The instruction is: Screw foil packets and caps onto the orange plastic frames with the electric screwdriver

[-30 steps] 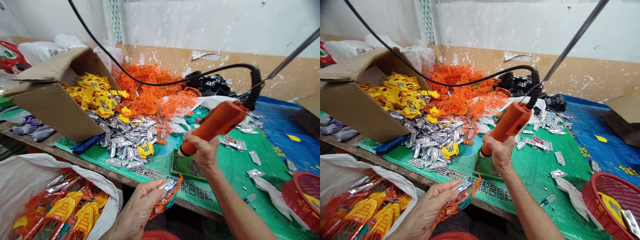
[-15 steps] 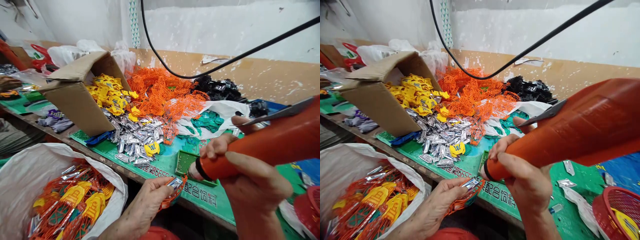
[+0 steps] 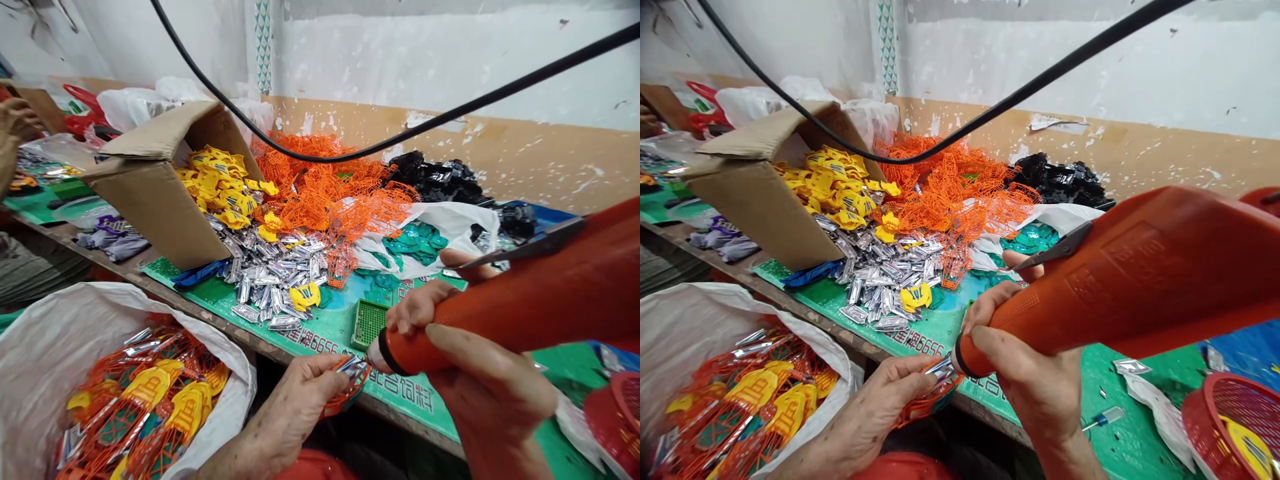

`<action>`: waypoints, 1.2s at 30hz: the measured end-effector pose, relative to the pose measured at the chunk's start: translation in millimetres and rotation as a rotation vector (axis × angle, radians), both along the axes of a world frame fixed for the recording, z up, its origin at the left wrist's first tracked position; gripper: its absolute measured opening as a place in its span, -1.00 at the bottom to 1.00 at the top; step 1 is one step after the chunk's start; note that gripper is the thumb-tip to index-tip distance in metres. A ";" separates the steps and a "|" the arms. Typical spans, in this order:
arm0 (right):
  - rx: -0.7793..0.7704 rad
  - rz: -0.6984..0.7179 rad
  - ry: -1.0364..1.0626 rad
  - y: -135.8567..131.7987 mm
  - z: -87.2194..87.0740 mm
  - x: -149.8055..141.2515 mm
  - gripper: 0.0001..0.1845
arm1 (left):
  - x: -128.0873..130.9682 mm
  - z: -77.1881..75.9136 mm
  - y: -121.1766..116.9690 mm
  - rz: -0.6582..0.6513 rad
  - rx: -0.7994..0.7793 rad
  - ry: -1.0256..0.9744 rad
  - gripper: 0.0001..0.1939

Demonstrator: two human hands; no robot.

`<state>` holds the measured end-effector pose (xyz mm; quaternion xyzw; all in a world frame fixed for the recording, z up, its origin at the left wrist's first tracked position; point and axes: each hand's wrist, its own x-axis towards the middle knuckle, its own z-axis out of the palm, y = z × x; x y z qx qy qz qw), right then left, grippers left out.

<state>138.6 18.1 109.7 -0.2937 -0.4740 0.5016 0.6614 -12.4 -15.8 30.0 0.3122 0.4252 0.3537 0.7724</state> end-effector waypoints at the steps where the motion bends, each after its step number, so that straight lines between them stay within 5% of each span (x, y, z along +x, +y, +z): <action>1: -0.005 0.004 -0.003 -0.2 -0.6 -0.1 -0.45 | 0.0 0.8 0.2 0.000 0.001 0.004 -0.73; 16: 0.011 0.008 0.020 -1.2 -2.1 3.1 -0.56 | 1.4 4.7 0.4 0.005 -0.024 -0.008 -0.77; 29: 0.081 0.055 0.006 9.6 -9.8 11.0 -0.47 | 1.8 -0.1 -3.2 -0.047 -0.256 -0.243 -0.84; 36: 0.094 0.087 -0.025 8.2 -16.3 16.7 -0.46 | 2.5 0.9 -3.8 0.002 -0.314 -0.221 -0.58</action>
